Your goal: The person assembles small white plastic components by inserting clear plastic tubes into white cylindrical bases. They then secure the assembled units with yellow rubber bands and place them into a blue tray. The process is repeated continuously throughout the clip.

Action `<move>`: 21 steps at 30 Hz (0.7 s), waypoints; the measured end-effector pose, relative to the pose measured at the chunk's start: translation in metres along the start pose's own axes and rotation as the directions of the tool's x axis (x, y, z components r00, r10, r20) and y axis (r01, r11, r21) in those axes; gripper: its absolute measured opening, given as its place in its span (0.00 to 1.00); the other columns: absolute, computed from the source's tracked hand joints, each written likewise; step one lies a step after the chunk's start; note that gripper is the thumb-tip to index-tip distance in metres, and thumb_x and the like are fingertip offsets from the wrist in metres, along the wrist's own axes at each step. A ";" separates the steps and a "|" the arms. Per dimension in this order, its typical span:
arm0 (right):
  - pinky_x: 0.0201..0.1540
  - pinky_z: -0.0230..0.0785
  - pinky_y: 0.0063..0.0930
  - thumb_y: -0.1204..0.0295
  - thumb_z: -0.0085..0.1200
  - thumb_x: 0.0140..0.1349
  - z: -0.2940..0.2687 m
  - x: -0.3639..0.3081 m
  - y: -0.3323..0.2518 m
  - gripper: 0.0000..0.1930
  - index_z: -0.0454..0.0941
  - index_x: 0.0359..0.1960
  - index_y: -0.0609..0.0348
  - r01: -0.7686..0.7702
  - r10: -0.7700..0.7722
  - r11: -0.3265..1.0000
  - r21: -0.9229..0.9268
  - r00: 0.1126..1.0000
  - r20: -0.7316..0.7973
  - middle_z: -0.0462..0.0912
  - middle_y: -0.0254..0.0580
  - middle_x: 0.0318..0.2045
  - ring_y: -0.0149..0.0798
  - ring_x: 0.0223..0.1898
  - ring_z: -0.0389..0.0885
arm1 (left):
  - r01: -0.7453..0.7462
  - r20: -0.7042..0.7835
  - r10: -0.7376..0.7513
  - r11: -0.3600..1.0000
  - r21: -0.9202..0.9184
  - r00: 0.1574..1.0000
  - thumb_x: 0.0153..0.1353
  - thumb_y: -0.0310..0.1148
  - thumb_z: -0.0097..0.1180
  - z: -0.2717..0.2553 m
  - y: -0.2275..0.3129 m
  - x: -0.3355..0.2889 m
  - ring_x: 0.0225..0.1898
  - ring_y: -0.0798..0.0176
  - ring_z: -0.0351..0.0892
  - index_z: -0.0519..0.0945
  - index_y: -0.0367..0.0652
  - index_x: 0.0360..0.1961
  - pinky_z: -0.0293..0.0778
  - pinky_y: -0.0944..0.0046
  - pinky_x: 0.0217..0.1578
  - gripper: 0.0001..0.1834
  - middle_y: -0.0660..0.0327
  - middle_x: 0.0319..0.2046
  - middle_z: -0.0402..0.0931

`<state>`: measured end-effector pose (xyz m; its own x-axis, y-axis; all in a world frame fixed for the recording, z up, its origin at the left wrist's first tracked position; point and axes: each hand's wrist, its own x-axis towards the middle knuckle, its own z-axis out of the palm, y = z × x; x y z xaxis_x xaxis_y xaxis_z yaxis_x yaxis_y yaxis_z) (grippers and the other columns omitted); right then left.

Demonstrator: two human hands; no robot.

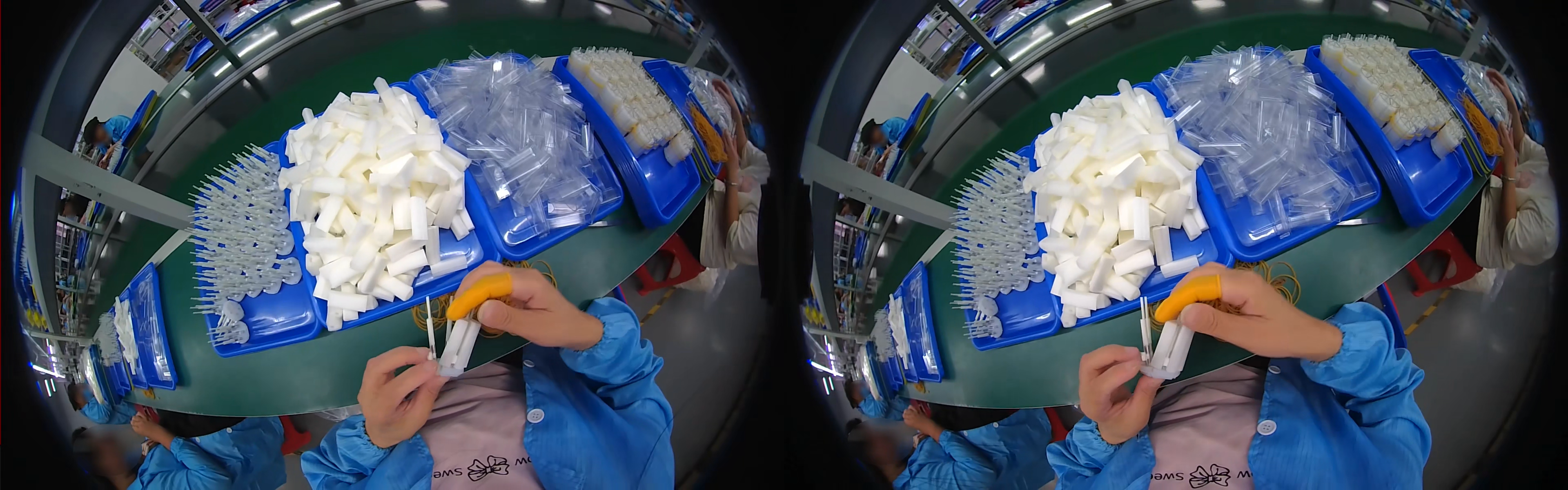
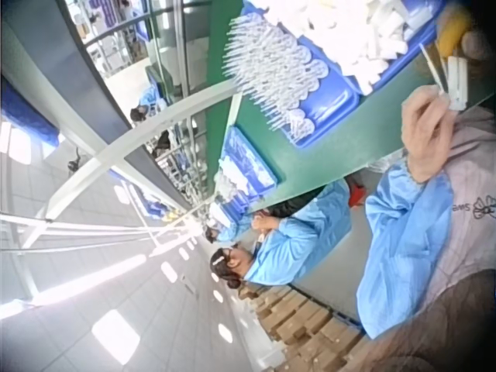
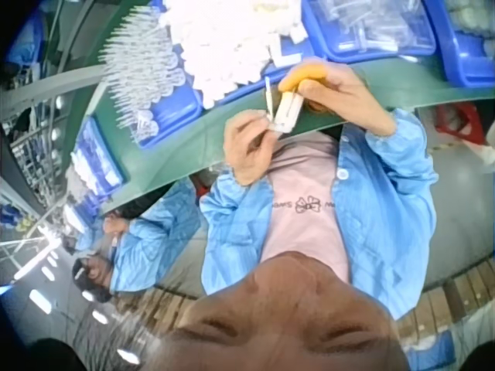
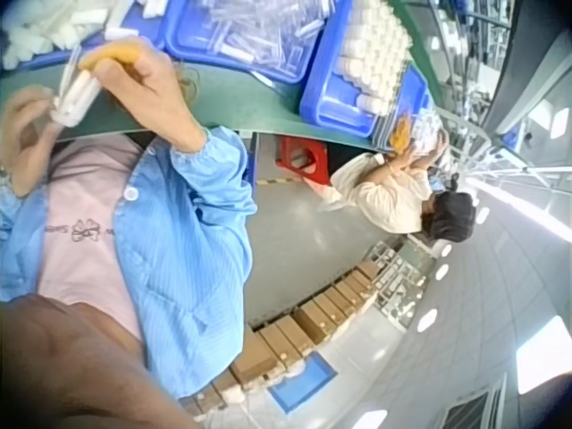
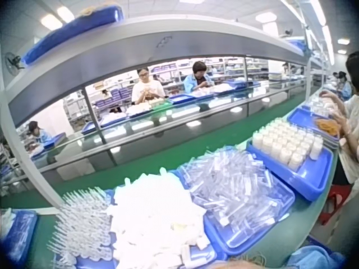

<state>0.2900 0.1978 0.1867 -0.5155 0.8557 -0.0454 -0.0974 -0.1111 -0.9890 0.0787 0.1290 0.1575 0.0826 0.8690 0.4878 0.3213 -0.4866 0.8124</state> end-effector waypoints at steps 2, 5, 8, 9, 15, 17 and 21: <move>0.46 0.65 0.25 0.73 0.54 0.61 -0.008 0.000 0.002 0.09 0.79 0.42 0.61 0.099 -0.094 0.984 -0.150 0.995 0.043 0.78 0.38 0.40 0.32 0.42 0.73 | 0.004 -0.013 -0.004 1.000 -0.025 1.000 0.41 0.18 0.68 0.000 -0.004 0.000 0.37 0.58 0.78 0.80 0.39 0.36 0.76 0.65 0.36 0.18 0.50 0.45 0.73; 0.44 0.66 0.24 0.75 0.56 0.58 -0.006 -0.001 0.005 0.10 0.78 0.42 0.61 0.141 -0.136 0.976 -0.166 0.990 0.043 0.78 0.37 0.38 0.31 0.40 0.74 | 0.026 0.023 -0.024 0.997 -0.075 0.999 0.42 0.18 0.67 0.003 -0.005 0.000 0.39 0.57 0.78 0.79 0.37 0.38 0.76 0.65 0.39 0.18 0.48 0.47 0.71; 0.43 0.66 0.22 0.76 0.57 0.57 0.005 -0.003 0.004 0.10 0.78 0.42 0.60 0.072 -0.074 0.994 -0.082 0.997 -0.024 0.78 0.36 0.36 0.30 0.38 0.75 | 0.168 -0.036 -0.181 0.959 -0.228 0.983 0.45 0.18 0.66 0.014 -0.002 0.003 0.40 0.58 0.78 0.78 0.35 0.39 0.75 0.66 0.41 0.17 0.49 0.45 0.72; 0.42 0.66 0.22 0.76 0.57 0.57 0.007 -0.004 0.000 0.10 0.78 0.41 0.60 0.044 -0.047 0.998 -0.052 0.997 -0.054 0.78 0.35 0.35 0.30 0.37 0.75 | 0.202 0.044 -0.197 0.952 -0.231 0.979 0.47 0.18 0.65 0.011 -0.005 0.003 0.41 0.58 0.77 0.78 0.34 0.39 0.75 0.66 0.41 0.16 0.49 0.45 0.72; 0.42 0.67 0.29 0.74 0.60 0.53 -0.019 0.029 -0.006 0.11 0.80 0.39 0.58 0.233 -0.294 0.799 -0.555 0.955 -0.023 0.77 0.40 0.36 0.39 0.37 0.76 | 0.413 0.146 -0.389 0.802 -0.432 0.910 0.52 0.18 0.61 0.001 -0.015 -0.006 0.40 0.64 0.76 0.77 0.32 0.41 0.72 0.68 0.44 0.14 0.54 0.42 0.72; 0.43 0.63 0.32 0.70 0.62 0.49 -0.027 0.039 0.002 0.11 0.80 0.35 0.54 0.222 -0.324 0.570 -0.791 0.945 0.032 0.76 0.37 0.35 0.40 0.37 0.73 | 0.428 0.129 -0.420 0.769 -0.474 0.898 0.52 0.16 0.59 0.001 -0.016 -0.003 0.40 0.66 0.75 0.77 0.31 0.41 0.72 0.68 0.44 0.13 0.56 0.41 0.71; 0.44 0.59 0.33 0.67 0.62 0.47 -0.030 0.056 0.017 0.09 0.80 0.31 0.52 0.208 -0.224 0.155 -0.966 0.959 0.170 0.75 0.33 0.32 0.38 0.39 0.70 | 0.393 0.079 -0.411 0.772 -0.500 0.908 0.52 0.14 0.57 0.000 -0.016 -0.002 0.41 0.65 0.73 0.77 0.31 0.40 0.72 0.67 0.43 0.13 0.56 0.41 0.69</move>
<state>0.2852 0.2590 0.1628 -0.6178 0.7599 0.2023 0.7002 0.6487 -0.2983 0.0731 0.1348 0.1436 0.0174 0.9964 0.0835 -0.1911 -0.0787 0.9784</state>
